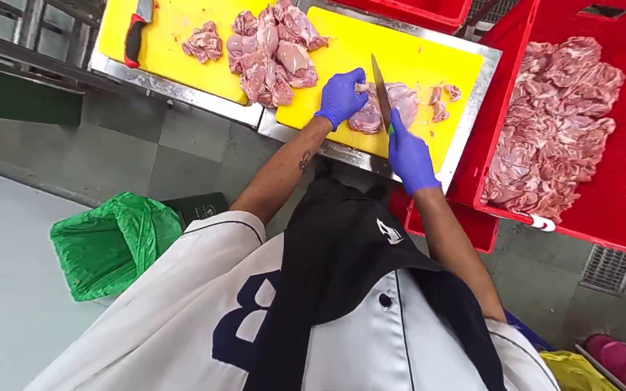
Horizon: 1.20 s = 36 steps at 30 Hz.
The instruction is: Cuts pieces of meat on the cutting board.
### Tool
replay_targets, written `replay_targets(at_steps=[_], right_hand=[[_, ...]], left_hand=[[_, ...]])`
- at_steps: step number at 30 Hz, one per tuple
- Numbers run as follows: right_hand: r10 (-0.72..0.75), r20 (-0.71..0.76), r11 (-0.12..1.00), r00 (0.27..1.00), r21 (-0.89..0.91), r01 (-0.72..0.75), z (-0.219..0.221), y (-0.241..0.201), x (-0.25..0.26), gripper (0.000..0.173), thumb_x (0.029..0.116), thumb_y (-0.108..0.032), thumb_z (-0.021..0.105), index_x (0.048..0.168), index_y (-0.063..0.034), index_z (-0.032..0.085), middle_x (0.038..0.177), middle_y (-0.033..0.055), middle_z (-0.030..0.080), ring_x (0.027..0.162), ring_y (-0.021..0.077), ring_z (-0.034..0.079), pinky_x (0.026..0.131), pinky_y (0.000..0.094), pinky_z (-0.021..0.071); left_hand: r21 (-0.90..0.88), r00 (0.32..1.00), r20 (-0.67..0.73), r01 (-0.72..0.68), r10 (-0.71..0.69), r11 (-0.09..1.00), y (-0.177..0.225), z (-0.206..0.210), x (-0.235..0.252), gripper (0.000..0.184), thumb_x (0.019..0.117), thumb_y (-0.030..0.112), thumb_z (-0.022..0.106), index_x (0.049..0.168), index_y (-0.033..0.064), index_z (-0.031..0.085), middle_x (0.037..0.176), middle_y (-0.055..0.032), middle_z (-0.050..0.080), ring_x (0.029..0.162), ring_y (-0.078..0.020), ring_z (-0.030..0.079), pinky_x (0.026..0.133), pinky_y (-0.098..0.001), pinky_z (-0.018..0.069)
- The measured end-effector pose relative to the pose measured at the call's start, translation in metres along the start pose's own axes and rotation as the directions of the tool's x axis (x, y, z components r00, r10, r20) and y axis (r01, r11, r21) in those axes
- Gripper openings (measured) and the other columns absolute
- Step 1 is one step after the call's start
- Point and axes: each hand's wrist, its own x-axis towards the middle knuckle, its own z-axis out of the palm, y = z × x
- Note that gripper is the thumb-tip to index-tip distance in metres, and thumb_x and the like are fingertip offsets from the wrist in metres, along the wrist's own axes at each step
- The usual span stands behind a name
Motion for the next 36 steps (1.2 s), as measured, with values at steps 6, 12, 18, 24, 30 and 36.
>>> replay_targets(at_steps=[6,12,18,24,30,36], right_hand=[[-0.005,0.095,0.996,0.995,0.094,-0.004,-0.004,0.077,-0.153,0.053,0.1078,-0.025,0.042,0.16,-0.0222,0.039,0.09,0.0155,0.073,0.073,0.0312,0.07,0.068,0.0552,0.0563],[0.167,-0.051,0.922,0.985,0.363,-0.137,-0.025,0.096,-0.165,0.051,0.1088,-0.03,0.042,0.16,-0.0265,0.039,0.084,0.0028,0.067,0.055,0.0109,0.055,0.05,0.0339,0.0499],[0.268,-0.148,0.841,0.952,0.518,-0.156,-0.034,0.093,-0.169,0.052,0.1084,-0.025,0.043,0.16,-0.0225,0.038,0.084,0.0006,0.066,0.054,0.0086,0.054,0.046,0.0282,0.0475],[0.297,-0.196,0.804,0.935,0.579,-0.134,-0.035,0.1,-0.179,0.053,0.1079,-0.024,0.044,0.16,-0.0195,0.038,0.085,0.0005,0.065,0.052,0.0082,0.054,0.044,0.027,0.0477],[0.287,-0.223,0.783,0.932,0.615,-0.093,-0.035,0.101,-0.176,0.053,0.1078,-0.021,0.046,0.16,-0.0184,0.037,0.084,0.0,0.064,0.051,0.0079,0.053,0.042,0.0252,0.0469],[0.283,-0.196,0.779,0.939,0.618,-0.106,-0.035,0.101,-0.169,0.053,0.1078,-0.021,0.046,0.16,-0.0197,0.039,0.082,-0.0001,0.065,0.05,0.0079,0.053,0.042,0.0255,0.047]], left_hand=[[0.21,0.991,-0.132,0.062,-0.035,0.976,-0.045,-0.057,0.033,0.023,0.0905,0.02,0.059,0.107,0.0064,0.07,0.107,-0.017,0.073,0.109,-0.0387,0.069,0.091,-0.0624,0.0534],[0.237,0.826,0.087,-0.559,0.556,0.794,0.041,-0.007,0.003,0.043,0.0945,0.041,0.066,0.123,0.0093,0.069,0.129,-0.0164,0.067,0.127,-0.0381,0.059,0.104,-0.0569,0.0483],[0.15,0.838,0.298,-0.514,0.458,0.844,0.087,0.036,0.026,0.028,0.0896,0.021,0.069,0.113,0.0066,0.071,0.113,-0.016,0.071,0.108,-0.0358,0.068,0.09,-0.0573,0.0564],[-0.59,0.856,0.301,-0.18,0.421,0.787,0.099,-0.022,0.058,0.017,0.0889,0.017,0.071,0.089,0.0005,0.071,0.083,-0.007,0.072,0.074,-0.0152,0.07,0.07,-0.0374,0.0613],[-0.374,0.948,0.188,-0.172,0.257,0.911,0.069,-0.001,0.068,0.035,0.0922,0.024,0.075,0.12,0.0034,0.069,0.105,-0.0091,0.074,0.09,-0.017,0.072,0.085,-0.0368,0.0605],[0.229,0.784,0.218,-0.62,0.581,0.751,-0.014,0.003,0.002,0.028,0.0974,0.031,0.057,0.101,0.0084,0.073,0.11,-0.0139,0.07,0.113,-0.0368,0.063,0.095,-0.0568,0.0513]])
